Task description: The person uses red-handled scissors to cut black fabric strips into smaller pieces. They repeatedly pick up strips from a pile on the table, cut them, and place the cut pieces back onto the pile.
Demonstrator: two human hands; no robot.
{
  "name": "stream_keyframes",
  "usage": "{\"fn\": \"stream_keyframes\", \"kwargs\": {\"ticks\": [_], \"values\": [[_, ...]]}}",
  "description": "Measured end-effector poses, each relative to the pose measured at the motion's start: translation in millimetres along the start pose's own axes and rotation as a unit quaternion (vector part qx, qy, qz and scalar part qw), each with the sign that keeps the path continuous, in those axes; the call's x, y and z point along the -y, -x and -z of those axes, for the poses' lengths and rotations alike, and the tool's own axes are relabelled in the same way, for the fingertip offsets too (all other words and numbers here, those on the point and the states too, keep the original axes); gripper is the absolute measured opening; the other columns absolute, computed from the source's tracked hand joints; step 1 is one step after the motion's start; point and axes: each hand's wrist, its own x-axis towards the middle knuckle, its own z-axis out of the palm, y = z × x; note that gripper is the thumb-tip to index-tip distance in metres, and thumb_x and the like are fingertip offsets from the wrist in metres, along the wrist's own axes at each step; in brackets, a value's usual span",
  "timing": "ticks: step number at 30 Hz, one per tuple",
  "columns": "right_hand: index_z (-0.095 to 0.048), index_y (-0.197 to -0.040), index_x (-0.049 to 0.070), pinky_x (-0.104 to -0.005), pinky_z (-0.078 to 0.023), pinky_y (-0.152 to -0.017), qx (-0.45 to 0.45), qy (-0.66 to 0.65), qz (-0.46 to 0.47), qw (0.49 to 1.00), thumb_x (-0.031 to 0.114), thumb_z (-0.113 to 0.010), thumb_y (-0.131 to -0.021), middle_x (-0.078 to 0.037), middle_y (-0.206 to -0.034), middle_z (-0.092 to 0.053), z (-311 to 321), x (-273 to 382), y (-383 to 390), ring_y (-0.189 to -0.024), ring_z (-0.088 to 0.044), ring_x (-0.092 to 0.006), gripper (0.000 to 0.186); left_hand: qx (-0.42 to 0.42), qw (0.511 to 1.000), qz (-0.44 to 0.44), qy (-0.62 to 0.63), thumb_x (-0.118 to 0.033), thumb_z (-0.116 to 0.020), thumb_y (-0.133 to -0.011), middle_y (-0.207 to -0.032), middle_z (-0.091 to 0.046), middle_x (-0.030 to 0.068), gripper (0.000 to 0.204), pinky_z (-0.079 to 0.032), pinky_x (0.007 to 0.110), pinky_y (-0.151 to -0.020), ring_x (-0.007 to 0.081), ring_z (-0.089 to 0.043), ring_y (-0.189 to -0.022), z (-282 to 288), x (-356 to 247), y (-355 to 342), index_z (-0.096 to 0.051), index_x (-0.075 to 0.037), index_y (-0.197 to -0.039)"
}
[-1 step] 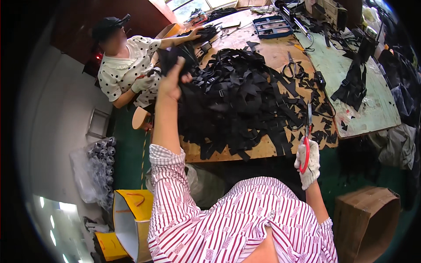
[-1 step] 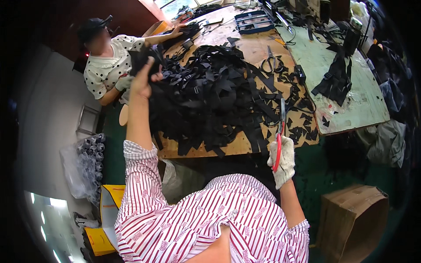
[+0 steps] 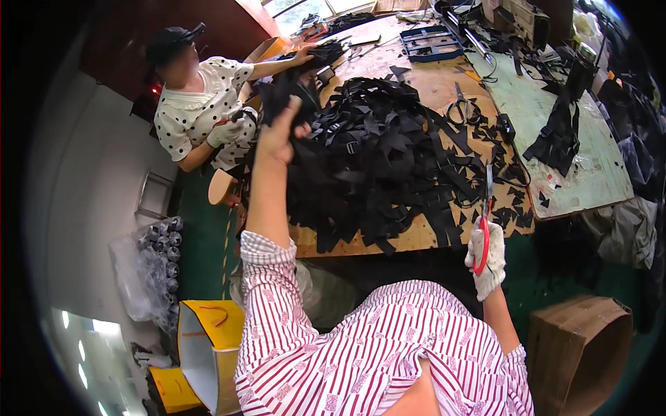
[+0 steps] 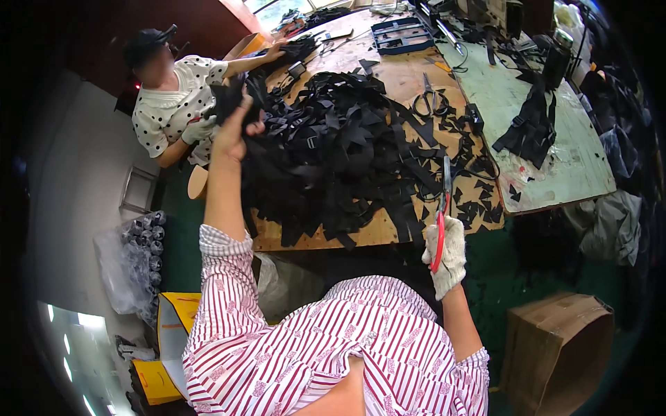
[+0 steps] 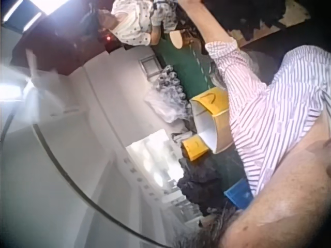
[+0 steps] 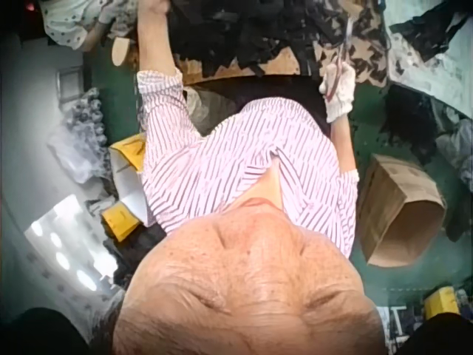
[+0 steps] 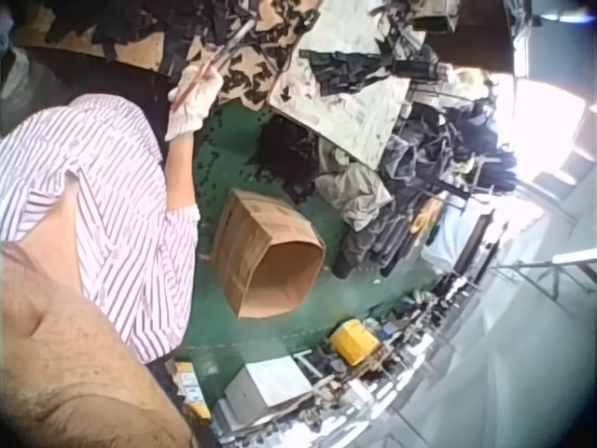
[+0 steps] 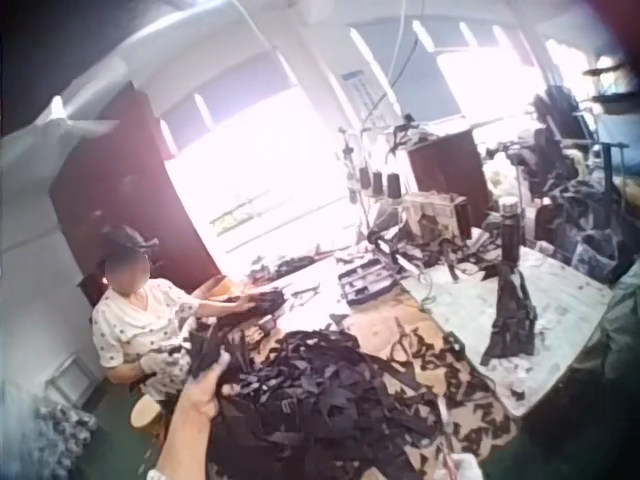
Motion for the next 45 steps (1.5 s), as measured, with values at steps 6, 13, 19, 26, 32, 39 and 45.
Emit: {"fn": "stream_keyframes", "kwargs": {"ticks": [6, 13, 19, 26, 32, 39, 45], "values": [[-0.046, -0.074, 0.006, -0.0225, -0.035, -0.032, 0.088, 0.090, 0.032, 0.992, 0.003, -0.059, -0.074, 0.000, -0.059, -0.048, -43.6, 43.5, -8.7, -0.037, -0.047, -0.0084, 0.014, 0.107, 0.993, 0.042, -0.012, -0.012, -0.063, -0.087, -0.093, -0.061, 0.0013, 0.023, -0.044, 0.025, -0.058, 0.0114, -0.052, -0.062, -37.9, 75.2, 60.1, -0.061, -0.007, -0.109], [-0.038, -0.114, 0.004, -0.0210, -0.048, -0.052, 0.118, -0.040, 0.047, 0.991, 0.007, -0.070, -0.077, -0.007, -0.094, -0.056, -96.7, 56.3, -19.9, -0.072, -0.057, -0.0102, 0.049, 0.291, 0.954, -0.029, -0.063, 0.000, -0.059, -0.085, -0.118, -0.057, 0.0111, 0.044, -0.048, 0.029, -0.075, 0.0172, -0.057, -0.103, -39.2, 141.5, 74.7, -0.048, -0.004, -0.127], [-0.038, -0.116, 0.006, -0.0200, -0.046, -0.047, 0.105, 0.007, 0.051, 0.993, 0.009, -0.065, -0.081, -0.004, -0.085, -0.052, -95.3, 26.5, -39.6, -0.060, -0.055, -0.0102, 0.044, 0.373, 0.900, -0.123, -0.191, 0.002, -0.064, -0.078, -0.112, -0.058, 0.0120, 0.060, -0.047, 0.030, -0.085, 0.0184, -0.057, -0.102, -65.7, 134.7, 86.0, -0.037, 0.002, -0.131], [-0.038, -0.115, 0.005, -0.0218, -0.045, -0.046, 0.110, -0.028, 0.071, 0.991, 0.006, -0.065, -0.078, -0.004, -0.081, -0.053, -95.3, 26.8, -24.0, -0.054, -0.052, -0.0102, 0.045, 0.383, 0.825, -0.213, -0.356, -0.003, -0.072, -0.067, -0.097, -0.057, 0.0203, 0.062, -0.045, 0.031, -0.084, 0.0323, -0.058, -0.090, -69.8, 125.0, 95.9, -0.041, 0.005, -0.121], [-0.039, -0.111, 0.004, -0.0207, -0.045, -0.046, 0.077, -0.026, 0.064, 0.995, 0.007, -0.067, -0.079, -0.005, -0.084, -0.055, -79.8, 32.1, -22.6, -0.052, -0.052, -0.0092, 0.043, 0.234, 0.947, -0.155, -0.158, 0.001, -0.059, -0.080, -0.097, -0.061, 0.0049, 0.031, -0.048, 0.026, -0.071, 0.0118, -0.060, -0.085, -25.2, 111.5, 66.2, -0.054, -0.005, -0.110], [-0.040, -0.113, 0.005, -0.0208, -0.046, -0.046, 0.031, -0.032, 0.028, 0.999, 0.006, -0.066, -0.080, -0.004, -0.083, -0.053, -66.3, 26.9, -11.6, -0.055, -0.052, -0.0085, 0.042, 0.118, 0.841, -0.228, -0.476, -0.005, -0.069, -0.067, -0.092, -0.062, 0.0248, 0.029, -0.050, 0.041, -0.079, 0.0413, -0.059, -0.093, -62.1, 119.8, 14.7, -0.058, 0.002, -0.094], [-0.040, -0.113, 0.005, -0.0202, -0.046, -0.046, 0.021, -0.033, 0.024, 0.999, 0.006, -0.067, -0.079, -0.003, -0.084, -0.051, -52.9, 22.0, -10.6, -0.055, -0.052, -0.0082, 0.043, 0.066, 0.766, -0.116, -0.628, -0.007, -0.062, -0.074, -0.093, -0.062, 0.0248, 0.016, -0.050, 0.042, -0.081, 0.0396, -0.060, -0.093, -82.5, 176.8, -17.5, -0.059, 0.001, -0.088]]}}
